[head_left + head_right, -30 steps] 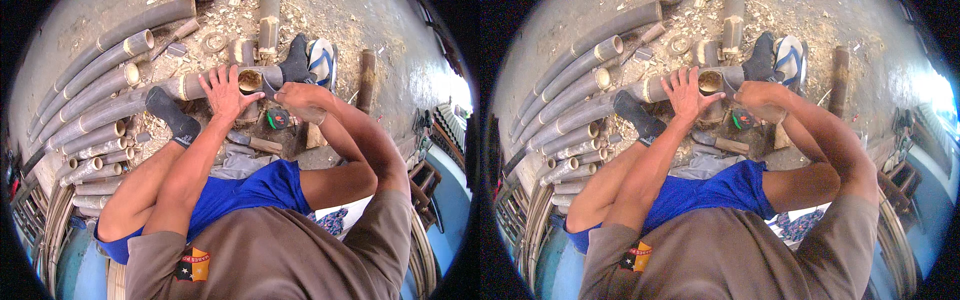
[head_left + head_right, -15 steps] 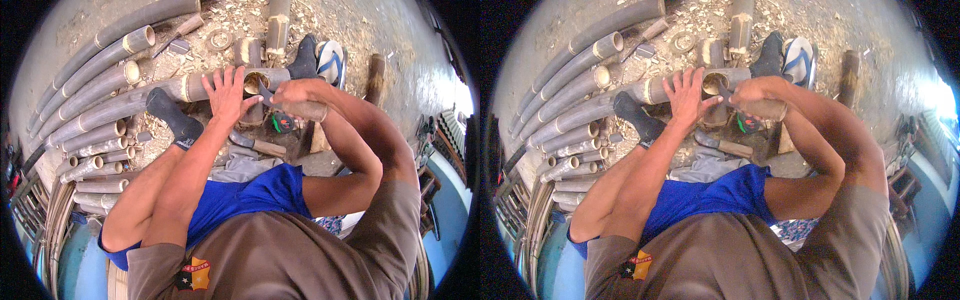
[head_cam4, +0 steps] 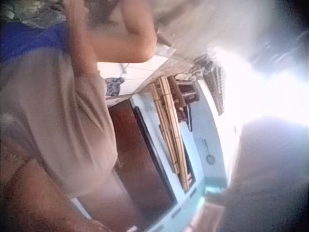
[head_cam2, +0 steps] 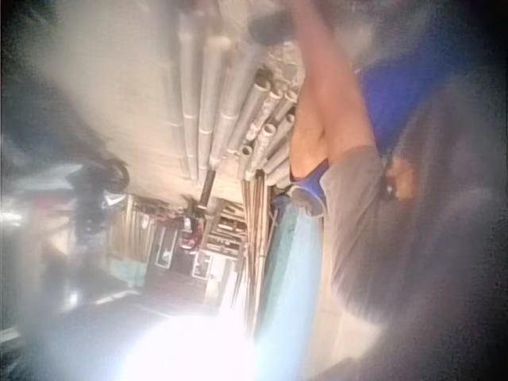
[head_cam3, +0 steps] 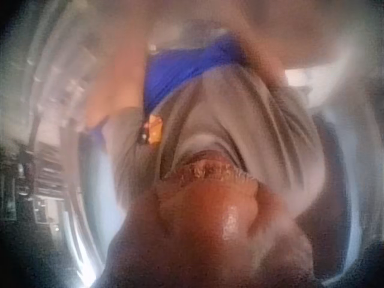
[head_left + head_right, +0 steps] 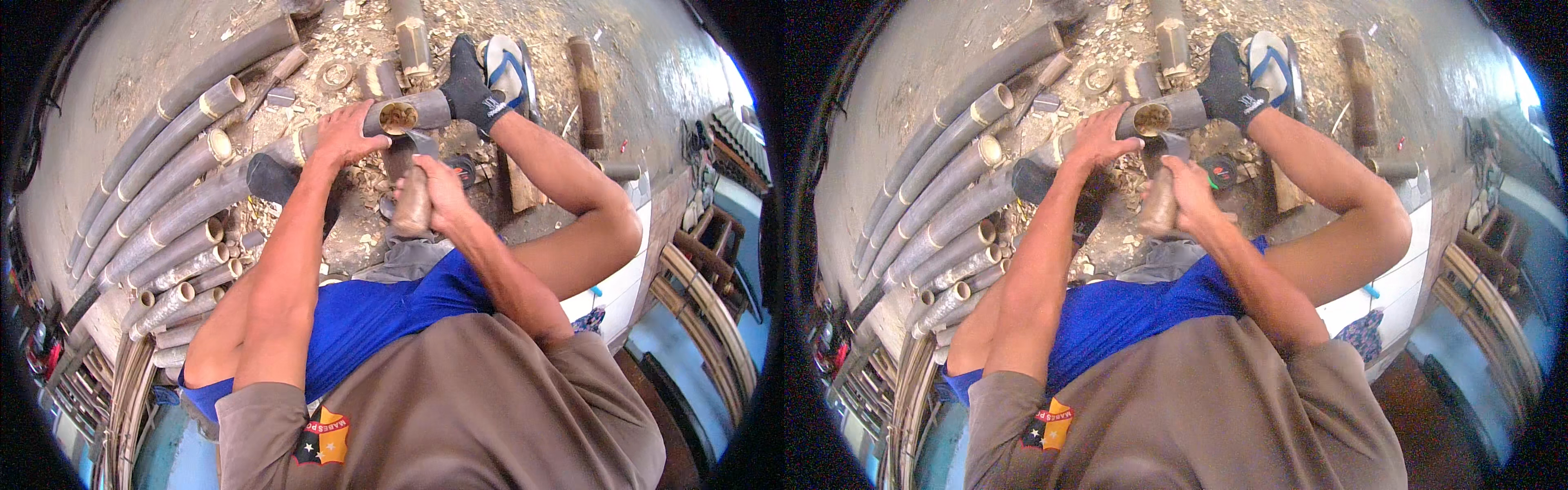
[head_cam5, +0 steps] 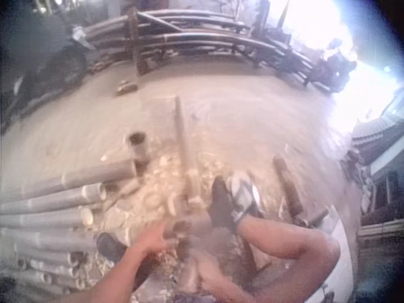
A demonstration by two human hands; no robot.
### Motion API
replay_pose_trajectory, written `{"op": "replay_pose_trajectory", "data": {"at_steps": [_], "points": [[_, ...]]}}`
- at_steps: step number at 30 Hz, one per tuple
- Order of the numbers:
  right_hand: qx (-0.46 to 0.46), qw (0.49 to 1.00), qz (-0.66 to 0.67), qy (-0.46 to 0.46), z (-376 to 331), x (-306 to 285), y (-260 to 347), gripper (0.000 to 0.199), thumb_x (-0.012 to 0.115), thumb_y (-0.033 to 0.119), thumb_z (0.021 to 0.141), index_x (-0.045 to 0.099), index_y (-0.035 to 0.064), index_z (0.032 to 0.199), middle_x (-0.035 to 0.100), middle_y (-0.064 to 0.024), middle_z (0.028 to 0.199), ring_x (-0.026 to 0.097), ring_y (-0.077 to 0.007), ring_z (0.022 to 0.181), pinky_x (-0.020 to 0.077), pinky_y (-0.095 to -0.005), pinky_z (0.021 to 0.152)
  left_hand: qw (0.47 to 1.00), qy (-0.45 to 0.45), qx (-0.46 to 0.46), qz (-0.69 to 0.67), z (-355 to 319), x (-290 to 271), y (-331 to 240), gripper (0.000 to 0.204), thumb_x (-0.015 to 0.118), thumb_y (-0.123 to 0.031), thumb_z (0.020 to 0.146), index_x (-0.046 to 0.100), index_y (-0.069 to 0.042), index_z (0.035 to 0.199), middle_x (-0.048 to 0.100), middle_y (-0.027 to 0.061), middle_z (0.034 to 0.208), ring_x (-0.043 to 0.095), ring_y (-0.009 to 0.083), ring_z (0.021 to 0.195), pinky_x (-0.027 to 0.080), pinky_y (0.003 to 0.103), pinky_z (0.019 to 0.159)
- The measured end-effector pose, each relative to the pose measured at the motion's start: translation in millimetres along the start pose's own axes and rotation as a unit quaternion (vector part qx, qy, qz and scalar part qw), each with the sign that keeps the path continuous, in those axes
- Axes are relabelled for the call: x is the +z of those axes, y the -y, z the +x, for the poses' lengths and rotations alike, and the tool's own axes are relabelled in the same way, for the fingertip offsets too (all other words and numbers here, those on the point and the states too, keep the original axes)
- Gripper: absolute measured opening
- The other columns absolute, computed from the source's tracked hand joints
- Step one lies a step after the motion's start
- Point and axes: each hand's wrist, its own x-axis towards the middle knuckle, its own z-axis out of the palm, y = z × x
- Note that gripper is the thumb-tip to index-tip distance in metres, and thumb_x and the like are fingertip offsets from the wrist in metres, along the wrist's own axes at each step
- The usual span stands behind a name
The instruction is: The person sits on the ground and uses a knife to cut and shape a bamboo pole, then uses a wooden mallet to drive a smaller bamboo piece into the hollow end. The person repeatedly hammers and adjusts the fit of the bamboo pieces.
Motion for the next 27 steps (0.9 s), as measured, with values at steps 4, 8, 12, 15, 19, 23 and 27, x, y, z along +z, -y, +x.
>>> {"op": "replay_pose_trajectory", "data": {"at_steps": [4, 8, 12, 15, 19, 23, 27], "points": [[-0.036, 0.993, 0.110, 0.008, 7.8, 37.0, -35.7, 0.023, 0.059, 0.024, 0.099, 0.054, 0.0026, 0.105, 0.061, -0.0131, 0.080, 0.066, -0.0288, 0.069, 0.0600, -0.0455, 0.067, 0.999, 0.032, -0.016, -0.012, 2.3, -2.9, -0.7, 0.105, 0.068, -0.073, 0.074, 0.037, -0.019, 0.159, 0.045, 0.0164, 0.157, 0.039, 0.0378, 0.145, 0.022, 0.054, 0.120], [0.001, 0.977, 0.212, 0.003, 13.9, 65.9, -54.7, 0.026, 0.051, 0.027, 0.101, 0.053, 0.0013, 0.104, 0.061, -0.0141, 0.081, 0.064, -0.0318, 0.069, 0.0588, -0.0497, 0.067, 0.999, 0.041, -0.007, 0.006, 1.4, -4.3, 0.9, 0.107, 0.068, -0.072, 0.075, 0.034, -0.019, 0.160, 0.043, 0.0174, 0.158, 0.038, 0.0388, 0.146, 0.019, 0.058, 0.120], [0.011, 0.958, 0.288, 0.002, 23.8, 71.6, -60.5, 0.025, 0.050, 0.026, 0.102, 0.053, 0.0018, 0.106, 0.060, -0.0131, 0.082, 0.063, -0.0300, 0.069, 0.0585, -0.0497, 0.067, 0.998, 0.065, -0.024, 0.011, -0.6, -6.0, -2.9, 0.103, 0.067, -0.071, 0.078, 0.033, -0.020, 0.160, 0.041, 0.0153, 0.159, 0.036, 0.0382, 0.147, 0.017, 0.062, 0.119], [-0.013, 0.965, 0.262, 0.011, 36.0, 68.5, -65.5, 0.023, 0.051, 0.026, 0.102, 0.051, 0.0038, 0.110, 0.060, -0.0117, 0.086, 0.064, -0.0279, 0.073, 0.0592, -0.0505, 0.068, 0.996, 0.079, -0.041, 0.010, 0.0, -13.8, -13.7, 0.098, 0.066, -0.070, 0.081, 0.034, -0.021, 0.159, 0.041, 0.0133, 0.160, 0.035, 0.0384, 0.147, 0.016, 0.065, 0.119], [-0.080, 0.973, 0.217, -0.007, 53.2, 64.7, -72.4, 0.019, 0.052, 0.022, 0.101, 0.051, 0.0039, 0.110, 0.061, -0.0116, 0.087, 0.065, -0.0273, 0.076, 0.0592, -0.0511, 0.067, 0.996, 0.071, -0.043, 0.017, -0.3, -7.7, -11.6, 0.092, 0.061, -0.070, 0.085, 0.034, -0.023, 0.159, 0.040, 0.0121, 0.161, 0.036, 0.0389, 0.147, 0.015, 0.066, 0.119], [-0.186, 0.963, 0.185, -0.067, 69.3, 77.2, -73.5, 0.018, 0.054, 0.019, 0.100, 0.054, 0.0035, 0.109, 0.061, -0.0116, 0.084, 0.063, -0.0280, 0.068, 0.0577, -0.0484, 0.063, 0.996, 0.069, -0.046, -0.030, 12.9, -2.5, 3.4, 0.085, 0.053, -0.070, 0.090, 0.033, -0.025, 0.160, 0.038, 0.0105, 0.163, 0.037, 0.0387, 0.147, 0.015, 0.066, 0.119], [0.002, 0.981, 0.183, 0.062, 17.7, 32.6, -24.3, 0.020, 0.056, 0.020, 0.100, 0.054, 0.0070, 0.116, 0.061, -0.0100, 0.083, 0.064, -0.0273, 0.068, 0.0583, -0.0467, 0.062, 0.998, 0.048, -0.027, -0.015, 11.9, 7.0, 13.2, 0.081, 0.053, -0.066, 0.090, 0.035, -0.027, 0.159, 0.038, 0.0070, 0.163, 0.038, 0.0375, 0.147, 0.018, 0.066, 0.118]]}}
